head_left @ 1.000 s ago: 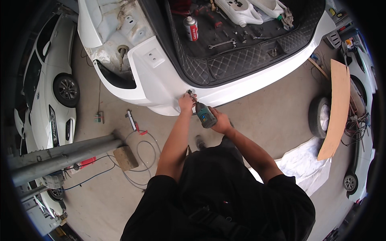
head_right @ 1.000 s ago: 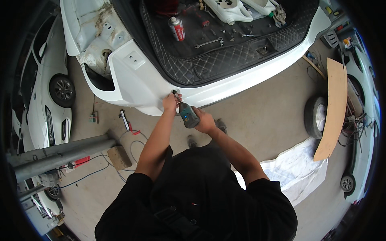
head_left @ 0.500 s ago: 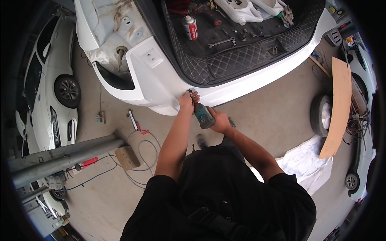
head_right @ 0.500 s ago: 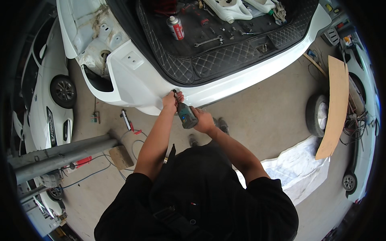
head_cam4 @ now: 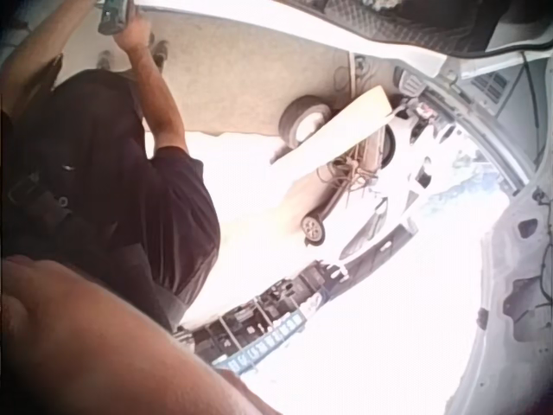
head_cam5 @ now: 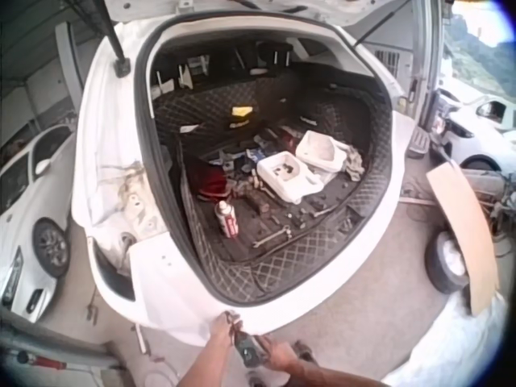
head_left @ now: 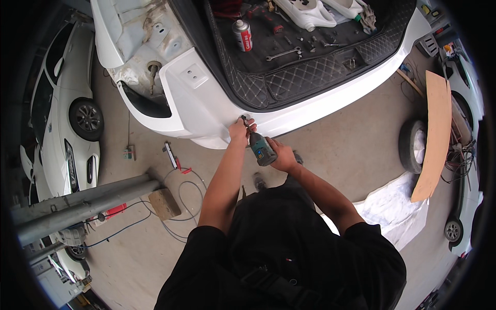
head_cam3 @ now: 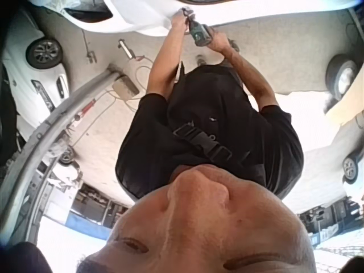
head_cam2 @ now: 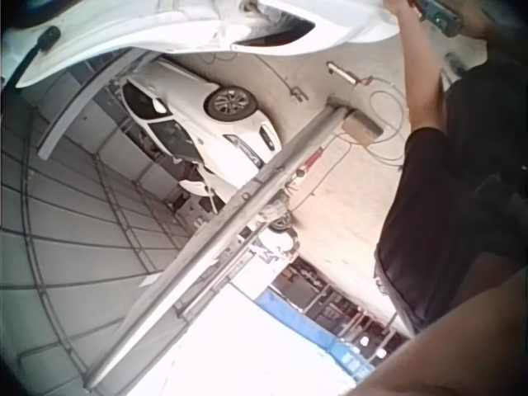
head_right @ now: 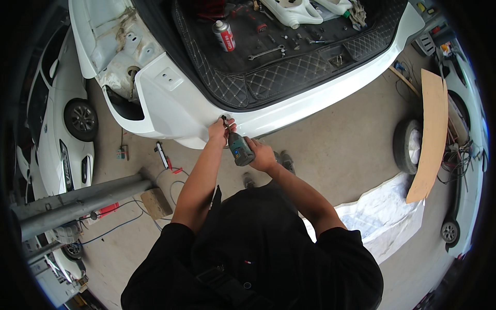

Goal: The person aligns and secures a white plastic trim piece on the rear of a white car, then uses a cordless drill to fasten screws into the trunk area. The person retrieves fasteners from a container in the trunk and continues attaching components.

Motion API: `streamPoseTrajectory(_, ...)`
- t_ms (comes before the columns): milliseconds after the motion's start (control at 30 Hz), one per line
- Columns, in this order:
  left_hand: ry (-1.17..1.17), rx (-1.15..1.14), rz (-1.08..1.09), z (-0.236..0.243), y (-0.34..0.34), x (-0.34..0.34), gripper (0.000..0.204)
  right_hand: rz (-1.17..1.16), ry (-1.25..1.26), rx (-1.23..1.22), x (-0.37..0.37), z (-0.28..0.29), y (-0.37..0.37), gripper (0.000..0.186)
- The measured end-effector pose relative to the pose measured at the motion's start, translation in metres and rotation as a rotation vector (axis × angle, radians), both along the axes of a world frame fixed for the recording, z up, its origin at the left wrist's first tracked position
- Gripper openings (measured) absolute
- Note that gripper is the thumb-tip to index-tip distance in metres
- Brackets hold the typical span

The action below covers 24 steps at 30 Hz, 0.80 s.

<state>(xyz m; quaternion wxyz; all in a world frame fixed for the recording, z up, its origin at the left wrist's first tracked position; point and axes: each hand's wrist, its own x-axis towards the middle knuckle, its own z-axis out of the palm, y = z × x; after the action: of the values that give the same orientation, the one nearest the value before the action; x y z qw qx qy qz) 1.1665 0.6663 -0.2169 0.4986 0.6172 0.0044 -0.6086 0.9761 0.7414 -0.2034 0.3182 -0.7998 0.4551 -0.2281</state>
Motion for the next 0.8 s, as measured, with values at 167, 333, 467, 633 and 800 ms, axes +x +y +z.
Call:
streamPoseTrajectory(167, -0.013, -0.041, 0.022, 0.0011, 0.0024, -0.0022, 0.031, -0.001, 0.007, 0.027, 0.0013, 0.0016, 0.0004, 0.071)
streamPoseTrajectory(333, -0.029, -0.043, 0.009, 0.0007, 0.0033, -0.0013, 0.031, 0.001, -0.008, 0.02, 0.0015, 0.0059, -0.0003, 0.07)
streamPoseTrajectory(467, -0.027, -0.045, -0.007, -0.0006, 0.0038, -0.0006, 0.031, -0.006, -0.005, 0.022, 0.0021, 0.0047, -0.0001, 0.07)
streamPoseTrajectory(633, -0.049, -0.042, -0.039, 0.0006, 0.0053, 0.0005, 0.03, -0.009, -0.002, 0.045, 0.0016, 0.003, -0.0027, 0.07)
streamPoseTrajectory(800, -0.079, -0.038, -0.07, 0.0056, 0.0082, 0.0009, 0.03, -0.007, -0.009, 0.035, 0.0007, -0.0014, -0.0046, 0.071)
